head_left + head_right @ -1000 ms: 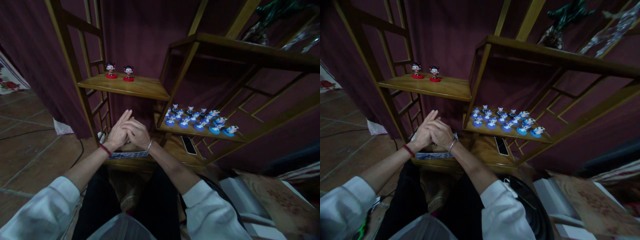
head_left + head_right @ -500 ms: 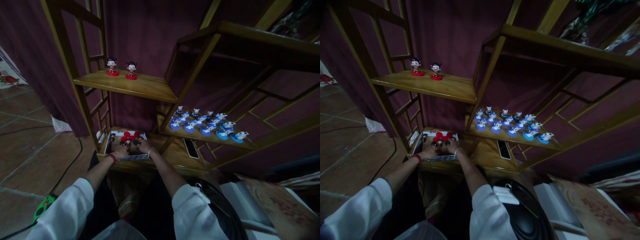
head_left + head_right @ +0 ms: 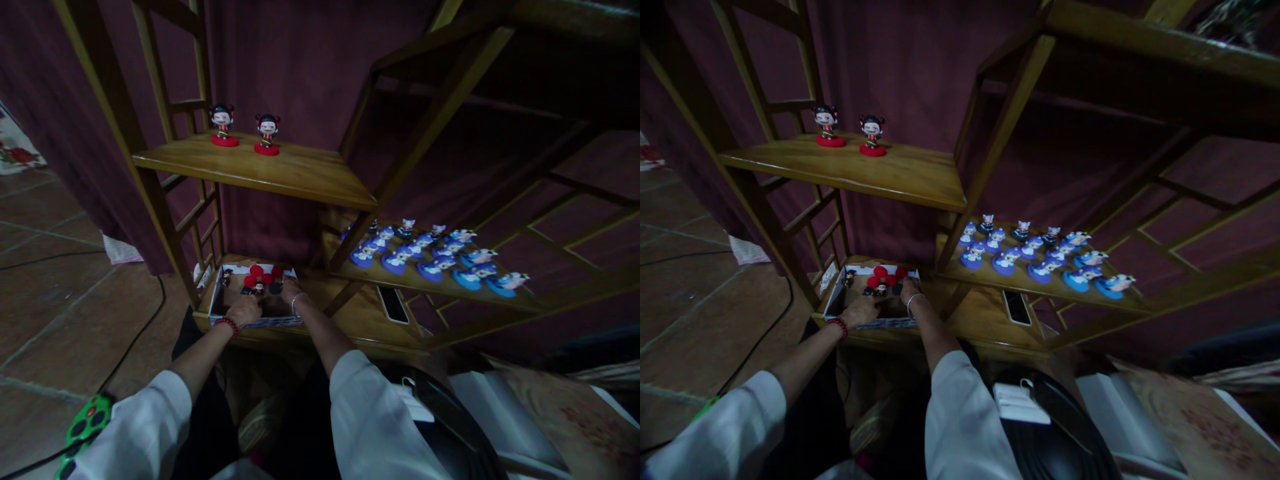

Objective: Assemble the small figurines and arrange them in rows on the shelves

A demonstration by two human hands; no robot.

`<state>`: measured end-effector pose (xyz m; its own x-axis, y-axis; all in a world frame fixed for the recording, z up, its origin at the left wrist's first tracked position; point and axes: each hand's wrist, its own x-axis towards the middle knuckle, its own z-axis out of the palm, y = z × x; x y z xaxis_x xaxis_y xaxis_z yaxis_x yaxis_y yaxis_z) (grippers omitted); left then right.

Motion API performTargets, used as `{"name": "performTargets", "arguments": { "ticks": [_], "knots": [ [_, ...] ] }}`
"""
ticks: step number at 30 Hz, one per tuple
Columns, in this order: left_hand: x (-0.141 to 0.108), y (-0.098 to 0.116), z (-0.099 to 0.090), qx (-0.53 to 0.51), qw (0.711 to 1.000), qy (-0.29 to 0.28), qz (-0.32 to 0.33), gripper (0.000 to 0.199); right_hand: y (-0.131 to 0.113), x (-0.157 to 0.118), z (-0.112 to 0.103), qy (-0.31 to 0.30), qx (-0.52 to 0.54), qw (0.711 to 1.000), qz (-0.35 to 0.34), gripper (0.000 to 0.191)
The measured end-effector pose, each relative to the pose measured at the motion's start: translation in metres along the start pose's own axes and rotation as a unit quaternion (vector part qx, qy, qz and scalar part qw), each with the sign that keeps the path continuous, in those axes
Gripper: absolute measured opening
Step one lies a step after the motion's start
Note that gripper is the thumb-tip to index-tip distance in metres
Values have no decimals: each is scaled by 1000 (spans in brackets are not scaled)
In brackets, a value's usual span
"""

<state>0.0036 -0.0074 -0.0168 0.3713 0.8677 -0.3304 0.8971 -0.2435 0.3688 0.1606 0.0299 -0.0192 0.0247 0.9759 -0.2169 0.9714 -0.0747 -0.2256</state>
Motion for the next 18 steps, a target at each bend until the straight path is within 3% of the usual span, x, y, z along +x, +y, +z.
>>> {"name": "performTargets", "arguments": {
  "ticks": [18],
  "knots": [
    [1, 3, -1, -2, 999, -1, -38, 37, -7, 10, -4, -18, -91, 996, -12, 33]
  ]
}}
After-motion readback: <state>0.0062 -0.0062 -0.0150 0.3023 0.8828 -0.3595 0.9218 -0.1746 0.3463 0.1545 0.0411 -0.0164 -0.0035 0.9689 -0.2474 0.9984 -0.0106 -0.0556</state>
